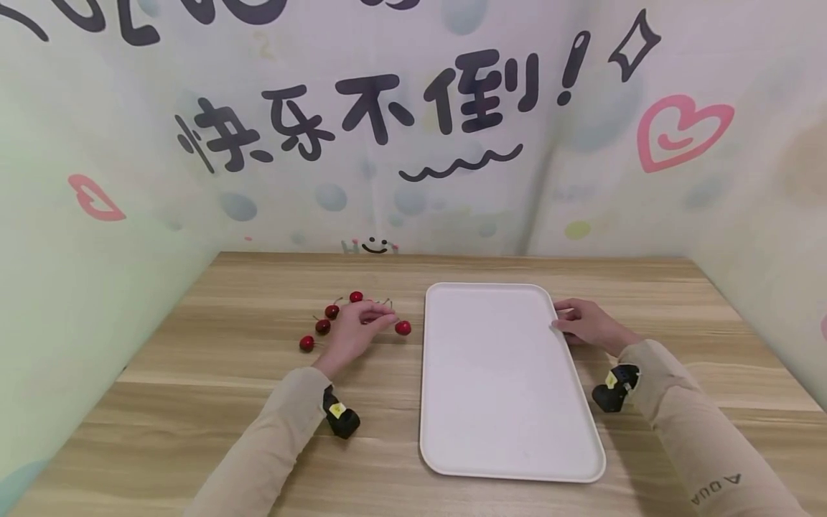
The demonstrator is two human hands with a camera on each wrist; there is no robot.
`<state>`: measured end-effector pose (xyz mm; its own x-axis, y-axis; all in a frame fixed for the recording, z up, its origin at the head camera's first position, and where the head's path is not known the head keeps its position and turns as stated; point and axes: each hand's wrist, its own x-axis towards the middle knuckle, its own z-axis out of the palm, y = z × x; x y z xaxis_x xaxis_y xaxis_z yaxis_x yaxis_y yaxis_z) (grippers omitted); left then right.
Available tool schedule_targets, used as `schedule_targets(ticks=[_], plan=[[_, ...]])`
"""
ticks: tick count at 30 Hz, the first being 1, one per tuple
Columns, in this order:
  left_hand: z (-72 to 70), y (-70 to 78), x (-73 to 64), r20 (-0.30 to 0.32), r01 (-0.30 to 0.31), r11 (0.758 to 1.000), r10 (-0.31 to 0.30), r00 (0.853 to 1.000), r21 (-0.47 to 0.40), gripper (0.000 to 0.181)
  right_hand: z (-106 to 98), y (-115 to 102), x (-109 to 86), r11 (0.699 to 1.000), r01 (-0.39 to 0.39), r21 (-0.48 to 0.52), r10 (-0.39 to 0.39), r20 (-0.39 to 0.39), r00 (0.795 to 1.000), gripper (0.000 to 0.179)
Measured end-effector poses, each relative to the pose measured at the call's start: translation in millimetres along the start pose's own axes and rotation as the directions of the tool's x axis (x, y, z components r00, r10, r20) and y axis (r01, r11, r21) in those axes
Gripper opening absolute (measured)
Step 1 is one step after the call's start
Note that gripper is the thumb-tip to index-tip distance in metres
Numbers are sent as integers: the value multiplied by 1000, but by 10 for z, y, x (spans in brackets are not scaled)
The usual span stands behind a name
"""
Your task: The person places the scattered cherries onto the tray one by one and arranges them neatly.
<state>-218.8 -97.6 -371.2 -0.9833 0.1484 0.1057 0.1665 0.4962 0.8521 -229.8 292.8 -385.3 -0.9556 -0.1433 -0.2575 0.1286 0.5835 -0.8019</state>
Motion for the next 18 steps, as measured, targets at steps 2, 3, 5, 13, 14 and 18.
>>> schedule_targets(ticks=[2, 3, 5, 13, 14, 18], plan=[[21, 39, -1, 12, -21, 1000, 22, 1000, -14, 18, 1, 6, 3, 1000, 1, 1, -1, -1, 1000, 47], [33, 61, -1, 19, -30, 999, 30, 999, -29, 17, 3, 8, 5, 1000, 1, 2, -1, -1, 1000, 47], [59, 110, -3, 25, -55, 997, 56, 998, -59, 16, 4, 7, 7, 1000, 1, 5, -1, -2, 1000, 46], [226, 235, 21, 58, -111, 986, 119, 991, -126, 13, 12, -13, -7, 1000, 0, 24, 0, -1, 1000, 47], [247, 260, 23, 68, -113, 985, 122, 990, -132, 14, 12, -16, -9, 1000, 2, 27, -2, 1, 1000, 47], [342, 344, 42, 114, -109, 982, 127, 985, -152, 14, 7, -23, -12, 1000, 4, 31, -4, 5, 1000, 46]])
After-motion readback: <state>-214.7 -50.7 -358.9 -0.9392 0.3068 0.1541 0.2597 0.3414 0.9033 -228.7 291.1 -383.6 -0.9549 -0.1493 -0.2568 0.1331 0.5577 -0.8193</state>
